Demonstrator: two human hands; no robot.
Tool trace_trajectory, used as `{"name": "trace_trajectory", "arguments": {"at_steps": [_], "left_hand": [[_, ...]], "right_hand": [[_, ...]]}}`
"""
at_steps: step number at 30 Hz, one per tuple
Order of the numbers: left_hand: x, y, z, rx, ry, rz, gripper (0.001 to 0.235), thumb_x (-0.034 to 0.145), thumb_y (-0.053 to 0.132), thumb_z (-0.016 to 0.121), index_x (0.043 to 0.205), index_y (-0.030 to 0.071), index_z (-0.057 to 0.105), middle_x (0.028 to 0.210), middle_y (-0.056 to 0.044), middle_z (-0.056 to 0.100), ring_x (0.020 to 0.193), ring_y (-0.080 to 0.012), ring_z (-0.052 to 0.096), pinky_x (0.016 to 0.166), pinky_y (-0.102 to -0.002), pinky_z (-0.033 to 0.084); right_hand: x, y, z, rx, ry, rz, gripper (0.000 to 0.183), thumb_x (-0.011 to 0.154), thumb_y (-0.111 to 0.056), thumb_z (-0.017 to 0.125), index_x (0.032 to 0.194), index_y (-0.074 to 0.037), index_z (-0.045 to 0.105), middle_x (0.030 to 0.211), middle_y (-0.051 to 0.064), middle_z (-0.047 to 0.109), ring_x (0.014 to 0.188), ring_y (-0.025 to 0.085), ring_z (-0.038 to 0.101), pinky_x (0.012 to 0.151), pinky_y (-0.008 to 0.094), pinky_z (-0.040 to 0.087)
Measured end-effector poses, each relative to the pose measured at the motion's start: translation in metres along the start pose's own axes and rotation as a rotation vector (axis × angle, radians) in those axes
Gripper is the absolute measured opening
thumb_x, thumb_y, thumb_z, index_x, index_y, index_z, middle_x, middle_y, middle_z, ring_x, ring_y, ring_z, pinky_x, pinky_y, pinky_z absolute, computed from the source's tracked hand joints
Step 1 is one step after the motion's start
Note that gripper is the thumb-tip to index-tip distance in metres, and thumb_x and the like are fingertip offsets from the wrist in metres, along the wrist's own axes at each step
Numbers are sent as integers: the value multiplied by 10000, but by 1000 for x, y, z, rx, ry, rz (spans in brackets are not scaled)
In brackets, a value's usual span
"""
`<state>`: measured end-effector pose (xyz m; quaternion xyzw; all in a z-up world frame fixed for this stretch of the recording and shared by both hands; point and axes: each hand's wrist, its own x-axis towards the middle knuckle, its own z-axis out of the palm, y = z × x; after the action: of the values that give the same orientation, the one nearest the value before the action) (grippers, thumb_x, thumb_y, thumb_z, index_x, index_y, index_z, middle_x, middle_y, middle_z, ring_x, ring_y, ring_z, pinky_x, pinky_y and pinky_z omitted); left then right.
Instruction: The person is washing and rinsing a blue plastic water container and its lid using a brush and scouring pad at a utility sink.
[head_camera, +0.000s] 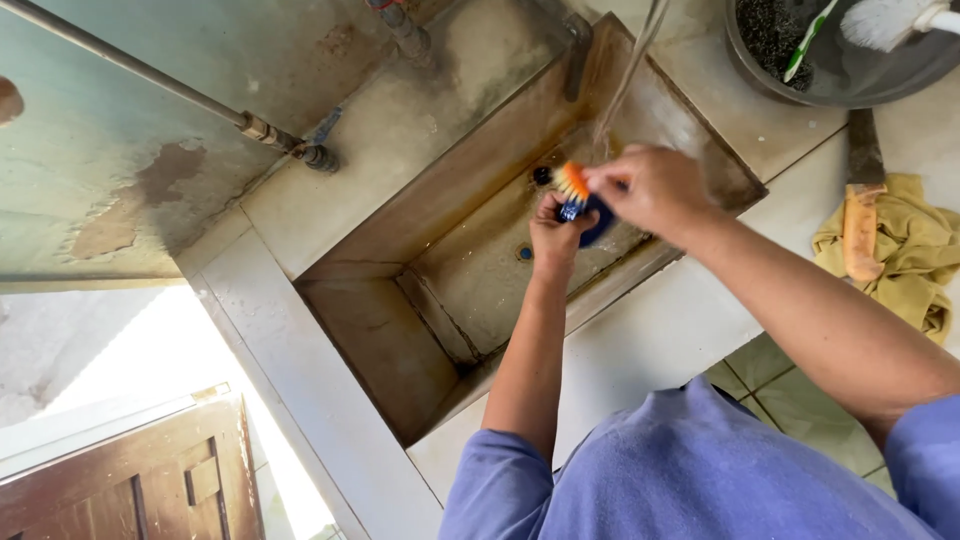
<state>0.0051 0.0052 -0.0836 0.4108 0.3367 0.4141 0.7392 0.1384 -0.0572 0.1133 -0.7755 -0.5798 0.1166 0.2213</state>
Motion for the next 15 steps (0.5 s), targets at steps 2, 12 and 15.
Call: {"name": "trace_trajectory", "arguments": {"at_steps": [2, 12, 15], "left_hand": [[2, 22, 7, 13, 6, 50, 347, 737, -145, 810, 963, 77, 668, 983, 29, 699, 893, -85, 617, 827, -264, 532], [0, 30, -14, 35, 3, 134, 263, 777, -119, 791, 870, 81, 648, 935, 15, 692, 855, -83, 596, 819, -262, 510], [0, 38, -18, -307, 56, -11, 222, 911, -18, 760, 1093, 68, 666, 1059, -32, 701, 969, -162, 641, 922, -342, 528]], "right_hand": [[0, 0, 1, 29, 18, -31, 176, 923, -392, 780, 1050, -282, 832, 744, -9, 663, 550, 152, 595, 474, 319, 471], [6, -6, -20, -15, -63, 64, 212, 938, -437, 766, 1114, -328, 814, 756, -18, 645, 469, 117, 474, 417, 291, 411], [2, 47, -2, 227, 160, -122, 157, 1023, -365, 748, 1133, -255, 769, 976, -57, 683, 739, 3, 584, 619, 221, 497]]}}
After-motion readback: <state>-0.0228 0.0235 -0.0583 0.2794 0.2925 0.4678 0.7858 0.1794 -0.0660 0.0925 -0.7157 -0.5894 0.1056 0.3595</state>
